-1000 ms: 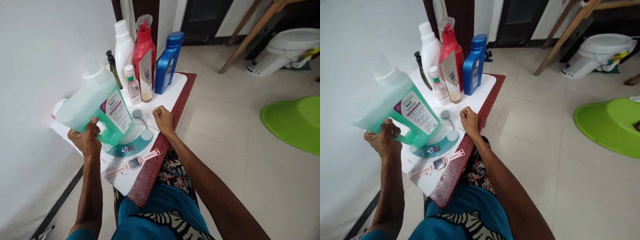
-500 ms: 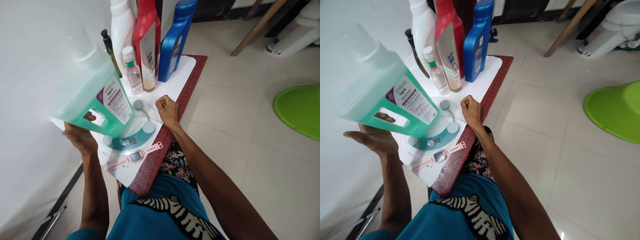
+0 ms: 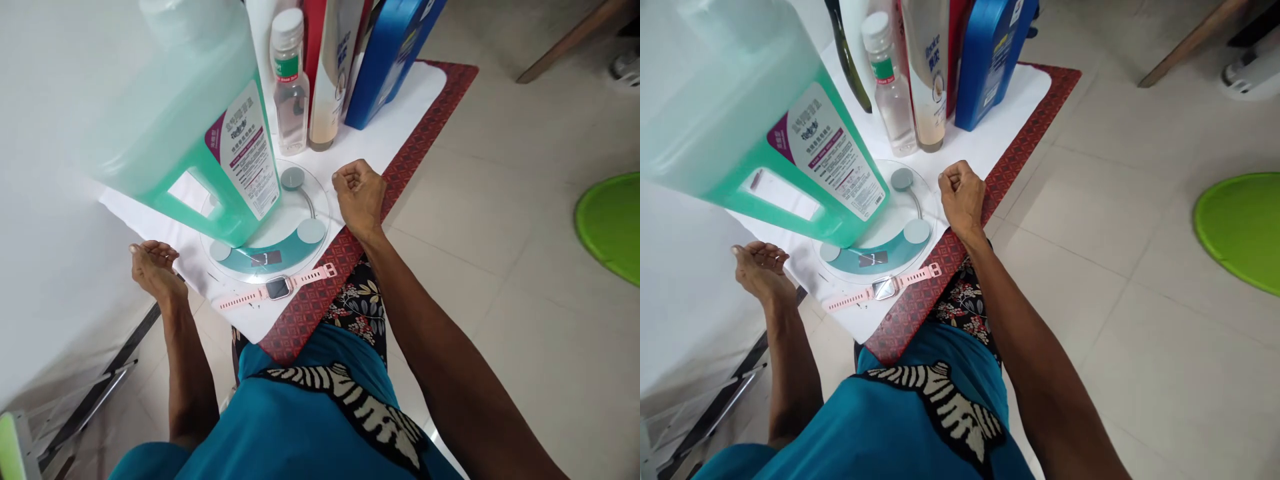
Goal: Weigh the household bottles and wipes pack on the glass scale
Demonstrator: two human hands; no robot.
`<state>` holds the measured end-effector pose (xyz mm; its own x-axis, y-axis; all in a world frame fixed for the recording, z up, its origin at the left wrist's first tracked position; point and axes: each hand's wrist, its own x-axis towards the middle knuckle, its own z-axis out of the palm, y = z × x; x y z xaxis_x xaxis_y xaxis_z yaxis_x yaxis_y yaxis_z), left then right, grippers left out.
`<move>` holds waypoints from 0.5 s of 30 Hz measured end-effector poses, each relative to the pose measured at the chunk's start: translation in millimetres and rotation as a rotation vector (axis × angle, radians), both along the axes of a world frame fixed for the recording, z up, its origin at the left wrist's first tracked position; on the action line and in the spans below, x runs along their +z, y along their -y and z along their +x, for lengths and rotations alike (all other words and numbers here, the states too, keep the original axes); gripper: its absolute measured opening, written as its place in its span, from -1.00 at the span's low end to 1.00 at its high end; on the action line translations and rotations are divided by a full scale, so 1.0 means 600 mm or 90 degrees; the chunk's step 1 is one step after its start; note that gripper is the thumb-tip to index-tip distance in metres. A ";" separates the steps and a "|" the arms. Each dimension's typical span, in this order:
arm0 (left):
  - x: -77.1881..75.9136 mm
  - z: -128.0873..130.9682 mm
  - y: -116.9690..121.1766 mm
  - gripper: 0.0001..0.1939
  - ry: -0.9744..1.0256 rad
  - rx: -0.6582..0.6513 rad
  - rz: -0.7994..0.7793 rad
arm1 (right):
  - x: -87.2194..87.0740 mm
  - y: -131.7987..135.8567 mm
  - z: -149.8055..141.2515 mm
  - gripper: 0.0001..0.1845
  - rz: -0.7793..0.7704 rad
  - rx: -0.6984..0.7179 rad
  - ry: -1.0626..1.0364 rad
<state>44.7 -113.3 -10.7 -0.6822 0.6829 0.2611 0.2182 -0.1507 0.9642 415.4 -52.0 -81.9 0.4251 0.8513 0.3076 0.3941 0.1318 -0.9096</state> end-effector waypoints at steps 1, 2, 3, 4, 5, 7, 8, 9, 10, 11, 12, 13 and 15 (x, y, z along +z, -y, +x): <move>0.000 0.001 0.001 -0.33 0.003 0.000 0.000 | 0.002 0.001 -0.001 -0.84 0.000 -0.002 0.000; 0.000 0.003 0.001 -0.33 0.013 -0.003 0.001 | 0.004 0.002 -0.001 -0.84 -0.002 -0.003 -0.001; 0.001 0.007 0.000 -0.32 0.027 -0.012 0.004 | 0.006 0.002 -0.002 -0.85 -0.004 -0.005 -0.003; 0.004 0.014 0.000 -0.31 0.043 -0.024 0.010 | 0.008 0.003 -0.002 -0.85 -0.006 -0.007 -0.003; 0.007 0.021 -0.001 -0.31 0.060 -0.040 0.018 | 0.009 0.003 -0.003 -0.86 -0.009 -0.009 -0.003; 0.016 0.041 -0.002 -0.31 0.078 -0.078 0.041 | 0.012 0.003 -0.003 -0.85 -0.017 -0.011 0.000; 0.021 0.052 -0.004 -0.32 0.071 -0.097 0.056 | 0.013 0.003 -0.004 -0.85 -0.021 -0.011 0.000; 0.028 0.064 -0.005 -0.31 0.053 -0.117 0.070 | 0.014 0.003 -0.004 -0.85 -0.024 -0.012 -0.001; 0.035 0.076 -0.007 -0.31 0.024 -0.140 0.084 | 0.014 0.003 -0.004 -0.85 -0.027 -0.012 -0.004; 0.042 0.089 -0.010 -0.30 -0.011 -0.164 0.099 | 0.015 0.003 -0.004 -0.85 -0.028 -0.014 -0.007; 0.050 0.102 -0.012 -0.29 -0.046 -0.186 0.120 | 0.015 0.004 -0.004 -0.85 -0.027 -0.015 -0.009; 0.059 0.116 -0.014 -0.29 -0.076 -0.208 0.143 | 0.015 0.004 -0.004 -0.86 -0.025 -0.015 -0.011; 0.077 0.144 -0.019 -0.31 -0.109 -0.243 0.186 | 0.014 0.004 -0.003 -0.86 -0.019 -0.013 -0.013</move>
